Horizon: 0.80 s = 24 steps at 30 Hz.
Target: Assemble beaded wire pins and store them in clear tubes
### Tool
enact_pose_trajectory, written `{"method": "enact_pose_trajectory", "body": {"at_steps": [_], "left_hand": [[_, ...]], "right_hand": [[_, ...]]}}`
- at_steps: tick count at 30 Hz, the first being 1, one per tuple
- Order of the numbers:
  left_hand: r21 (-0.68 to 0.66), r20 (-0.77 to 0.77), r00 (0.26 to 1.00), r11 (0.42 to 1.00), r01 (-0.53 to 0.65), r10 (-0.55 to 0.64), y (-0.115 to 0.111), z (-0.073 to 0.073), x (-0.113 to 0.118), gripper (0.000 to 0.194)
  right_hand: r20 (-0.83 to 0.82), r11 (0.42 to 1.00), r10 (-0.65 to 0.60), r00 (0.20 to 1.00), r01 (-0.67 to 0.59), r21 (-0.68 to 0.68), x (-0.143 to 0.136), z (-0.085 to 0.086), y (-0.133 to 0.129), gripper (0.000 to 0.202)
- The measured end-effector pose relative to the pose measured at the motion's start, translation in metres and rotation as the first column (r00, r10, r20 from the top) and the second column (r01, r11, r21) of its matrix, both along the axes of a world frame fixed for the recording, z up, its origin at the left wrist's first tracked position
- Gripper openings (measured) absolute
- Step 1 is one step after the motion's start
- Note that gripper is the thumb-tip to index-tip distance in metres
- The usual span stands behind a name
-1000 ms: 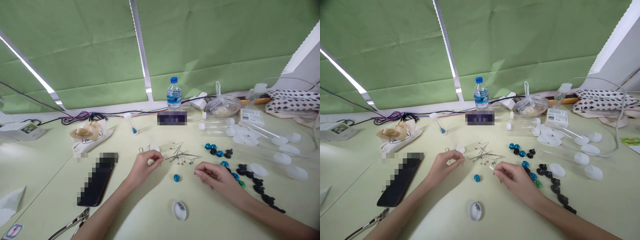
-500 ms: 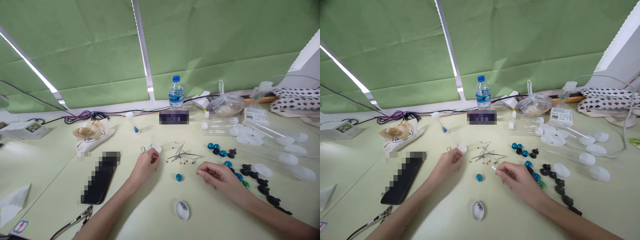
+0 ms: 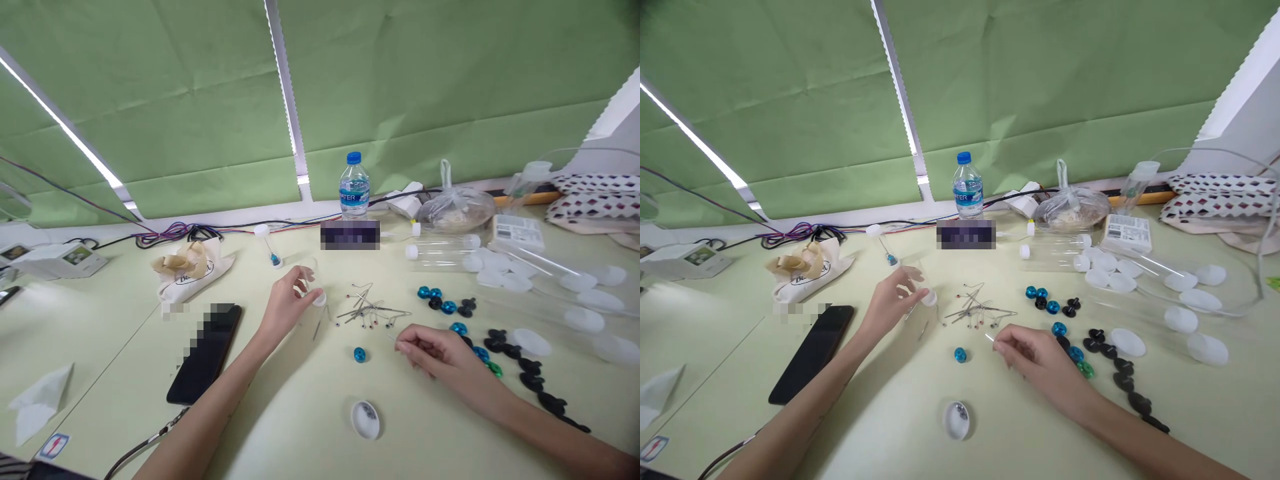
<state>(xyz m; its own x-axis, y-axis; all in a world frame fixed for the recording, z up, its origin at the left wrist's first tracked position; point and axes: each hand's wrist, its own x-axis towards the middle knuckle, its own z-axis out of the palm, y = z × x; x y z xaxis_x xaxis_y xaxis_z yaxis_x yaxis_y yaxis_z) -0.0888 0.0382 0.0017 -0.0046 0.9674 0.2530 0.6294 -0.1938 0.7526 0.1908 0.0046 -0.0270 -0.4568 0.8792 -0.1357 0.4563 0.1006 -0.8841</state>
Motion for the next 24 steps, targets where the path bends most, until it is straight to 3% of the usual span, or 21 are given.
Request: {"method": "enact_pose_trajectory", "body": {"at_steps": [8,13,16,18,21,24], "left_hand": [[0.056,-0.027,0.994,0.993,-0.108,0.109,0.015,-0.007,-0.006,0.014],[0.128,-0.004,0.978,0.970,-0.207,0.209,-0.001,-0.002,-0.010,0.037],[0.259,-0.073,0.959,0.933,-0.248,0.275,-0.014,0.004,-0.013,0.021],[0.272,-0.189,0.949,0.942,-0.198,0.254,-0.021,0.004,-0.015,0.004],[0.138,-0.366,0.922,0.987,-0.083,0.129,-0.024,-0.005,-0.018,0.011],[0.016,-0.474,0.879,0.999,-0.040,0.043,-0.023,-0.015,-0.017,0.012]], "right_hand": [[0.015,1.000,0.021,1.000,-0.020,-0.018,0.001,0.006,-0.001,0.029],[-0.047,0.999,-0.010,0.999,0.008,-0.049,0.002,-0.001,0.001,0.030],[-0.112,0.996,-0.051,0.992,0.043,-0.073,0.004,-0.003,0.001,0.029],[-0.141,0.994,-0.083,0.987,0.072,-0.082,0.005,-0.004,0.002,0.028],[-0.161,0.990,-0.121,0.980,0.108,-0.090,0.004,-0.003,0.004,0.029],[-0.174,0.986,-0.148,0.974,0.132,-0.101,0.003,-0.003,0.004,0.030]]}}
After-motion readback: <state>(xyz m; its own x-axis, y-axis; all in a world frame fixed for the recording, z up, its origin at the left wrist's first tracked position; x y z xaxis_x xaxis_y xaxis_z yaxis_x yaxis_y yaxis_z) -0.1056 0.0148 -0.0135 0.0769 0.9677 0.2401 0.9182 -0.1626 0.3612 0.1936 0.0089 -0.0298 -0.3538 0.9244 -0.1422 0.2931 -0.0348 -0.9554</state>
